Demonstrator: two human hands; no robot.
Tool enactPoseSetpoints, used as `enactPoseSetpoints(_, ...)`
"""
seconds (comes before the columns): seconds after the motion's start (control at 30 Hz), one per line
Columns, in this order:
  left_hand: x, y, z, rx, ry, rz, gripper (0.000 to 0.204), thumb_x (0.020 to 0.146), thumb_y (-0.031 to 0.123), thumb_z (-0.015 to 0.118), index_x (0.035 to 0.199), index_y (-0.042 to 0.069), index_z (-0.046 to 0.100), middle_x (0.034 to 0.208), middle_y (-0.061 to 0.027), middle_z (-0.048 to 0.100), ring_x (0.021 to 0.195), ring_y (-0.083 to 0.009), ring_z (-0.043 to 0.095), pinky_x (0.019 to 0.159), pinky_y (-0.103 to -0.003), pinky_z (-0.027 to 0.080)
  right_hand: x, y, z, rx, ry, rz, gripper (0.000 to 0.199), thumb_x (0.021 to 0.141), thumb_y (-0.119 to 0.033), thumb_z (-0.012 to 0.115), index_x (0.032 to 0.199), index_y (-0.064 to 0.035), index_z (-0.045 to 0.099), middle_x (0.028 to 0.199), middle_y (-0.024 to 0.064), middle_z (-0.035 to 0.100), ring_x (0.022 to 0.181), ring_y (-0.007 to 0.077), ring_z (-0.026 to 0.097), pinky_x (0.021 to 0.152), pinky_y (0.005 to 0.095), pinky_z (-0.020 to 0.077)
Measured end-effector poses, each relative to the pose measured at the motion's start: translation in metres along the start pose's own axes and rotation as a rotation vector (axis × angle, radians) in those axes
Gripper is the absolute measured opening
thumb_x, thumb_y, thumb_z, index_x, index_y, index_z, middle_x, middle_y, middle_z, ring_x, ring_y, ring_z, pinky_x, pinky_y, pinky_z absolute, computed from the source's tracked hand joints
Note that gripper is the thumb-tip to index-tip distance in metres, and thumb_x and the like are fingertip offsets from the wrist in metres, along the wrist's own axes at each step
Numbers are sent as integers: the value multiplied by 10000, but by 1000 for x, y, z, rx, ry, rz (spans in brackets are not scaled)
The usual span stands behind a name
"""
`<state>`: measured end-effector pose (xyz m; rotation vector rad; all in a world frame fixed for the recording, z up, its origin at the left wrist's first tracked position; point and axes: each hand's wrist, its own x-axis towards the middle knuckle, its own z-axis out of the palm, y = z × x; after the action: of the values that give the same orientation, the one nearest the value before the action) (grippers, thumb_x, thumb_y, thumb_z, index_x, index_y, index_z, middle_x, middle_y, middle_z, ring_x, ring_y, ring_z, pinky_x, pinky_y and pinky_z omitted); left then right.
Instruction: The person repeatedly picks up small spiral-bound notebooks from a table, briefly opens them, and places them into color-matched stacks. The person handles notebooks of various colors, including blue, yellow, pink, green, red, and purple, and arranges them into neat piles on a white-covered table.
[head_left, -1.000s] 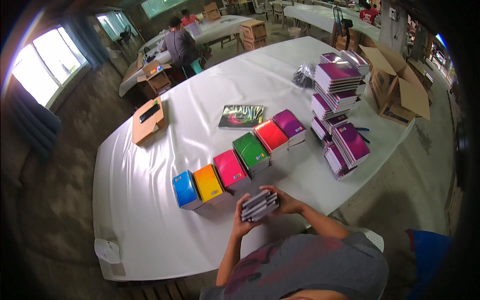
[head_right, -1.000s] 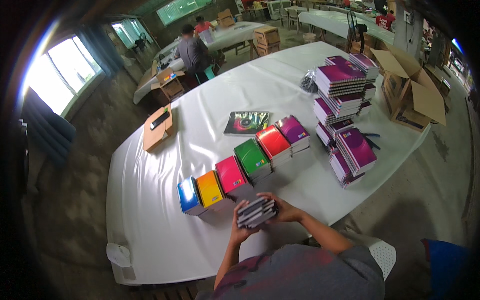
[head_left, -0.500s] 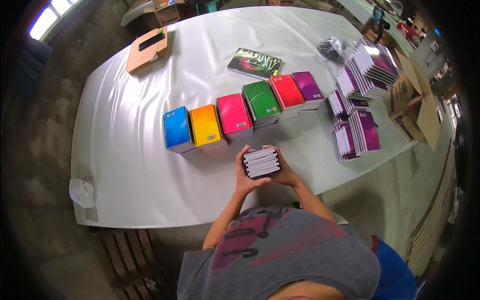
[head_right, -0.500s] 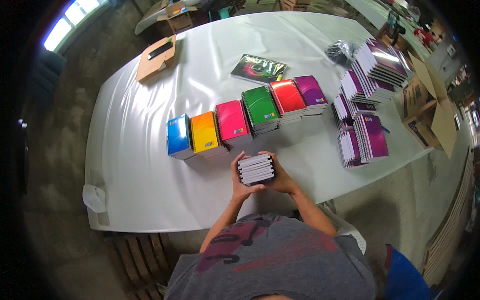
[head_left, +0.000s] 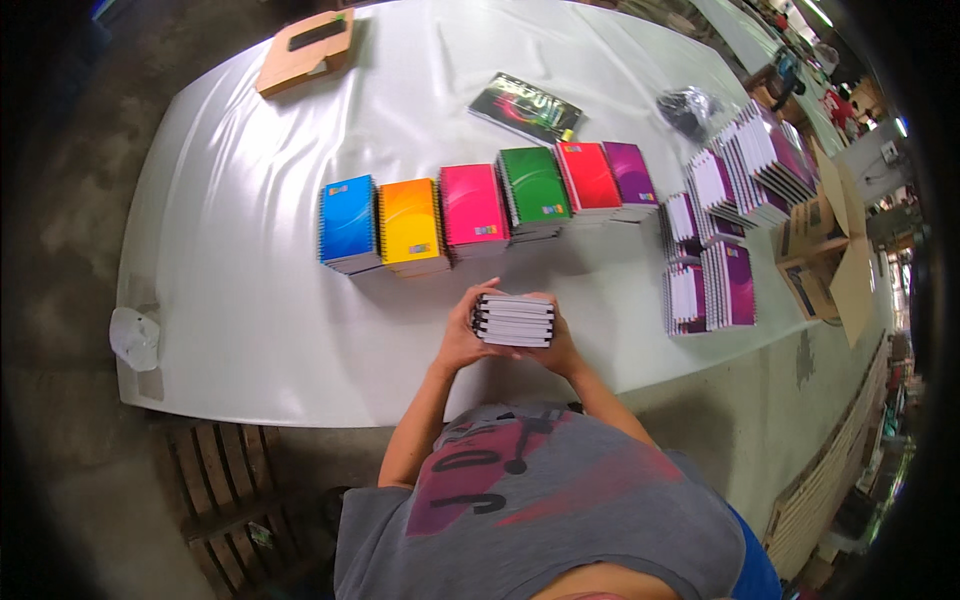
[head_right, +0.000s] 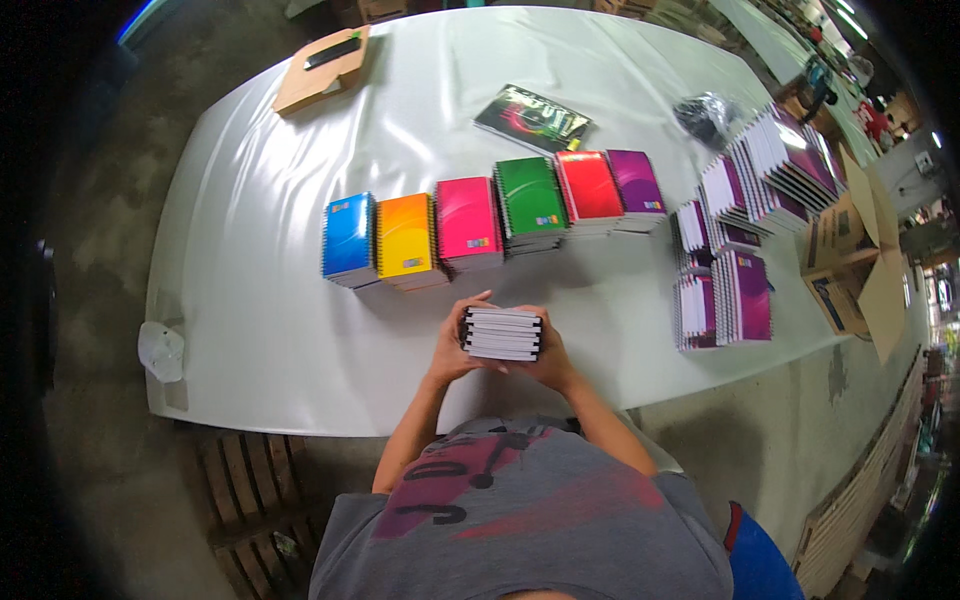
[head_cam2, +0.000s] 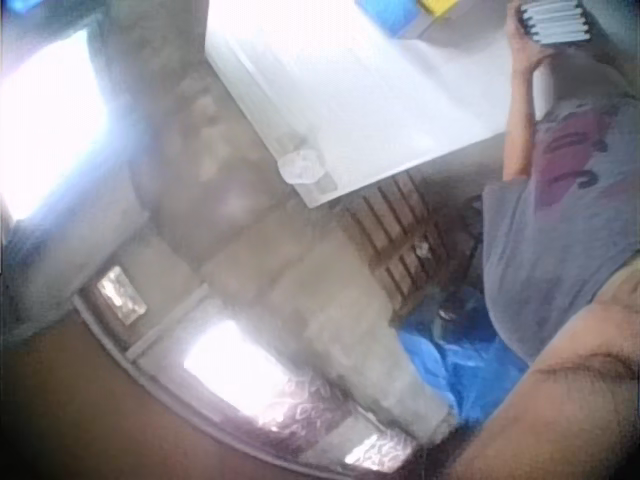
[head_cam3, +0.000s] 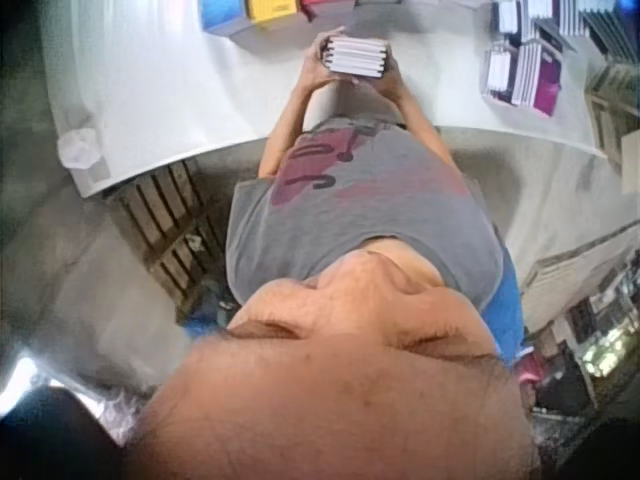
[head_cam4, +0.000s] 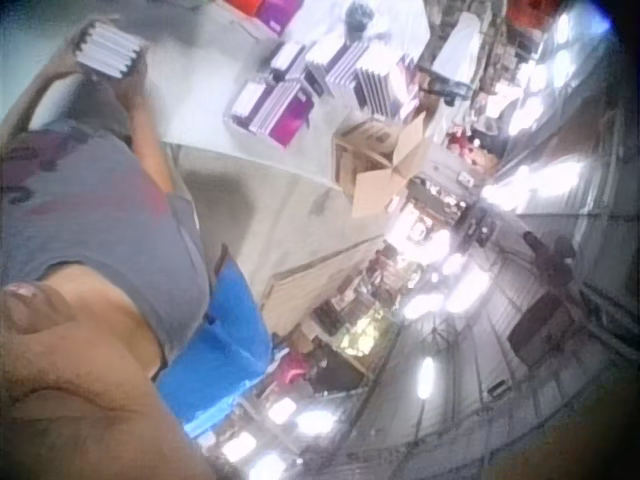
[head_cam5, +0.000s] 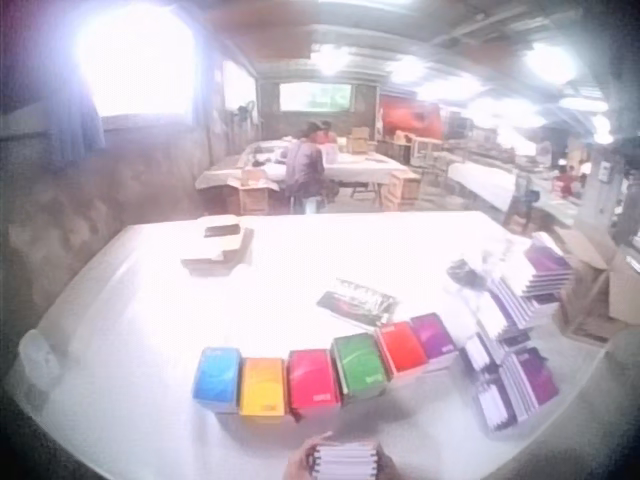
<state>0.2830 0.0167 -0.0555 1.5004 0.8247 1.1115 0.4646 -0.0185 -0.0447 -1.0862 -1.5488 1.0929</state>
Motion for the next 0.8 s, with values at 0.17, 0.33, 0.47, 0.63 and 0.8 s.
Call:
enactPoseSetpoints(0.17,3,3,-3,162,-16,-39,890,406,196,900,1172,43,473,1143,-112,547,1048,-215,543,914,-329,420,5,2,4,-44,13,-57,770,583,-86,813,1205,-105,361,1093,87,526,1006,233,545,857,339,446)
enactPoseSetpoints(0.33,3,8,-2,92,-33,-54,777,464,166,870,1127,43,485,1054,-102,597,976,-207,585,850,-310,453,-2,13,1,-128,66,-107,712,580,-73,809,1180,-107,428,1058,95,564,951,243,581,818,330,474)
enactPoseSetpoints(0.47,3,25,6,-1,-25,108,574,575,146,792,1057,34,502,1013,-113,609,979,-220,585,913,-355,415,-2,-40,-15,-208,89,-143,625,585,-68,789,1135,-102,493,1035,107,598,931,250,600,801,336,490)
enactPoseSetpoints(0.63,26,50,26,-158,-56,269,535,618,159,767,1057,31,490,1022,-150,601,1018,-260,559,996,-425,337,-2,-110,-47,-417,102,-271,670,586,-72,787,1182,-102,482,1079,133,588,985,288,584,842,347,481)
enactPoseSetpoints(0.8,20,73,34,114,-286,115,679,535,207,848,1106,-3,544,1097,-123,593,1035,-230,545,947,-362,384,-19,-156,-58,-483,141,-70,845,576,-270,826,1289,-112,400,1073,130,585,964,297,582,850,357,461)
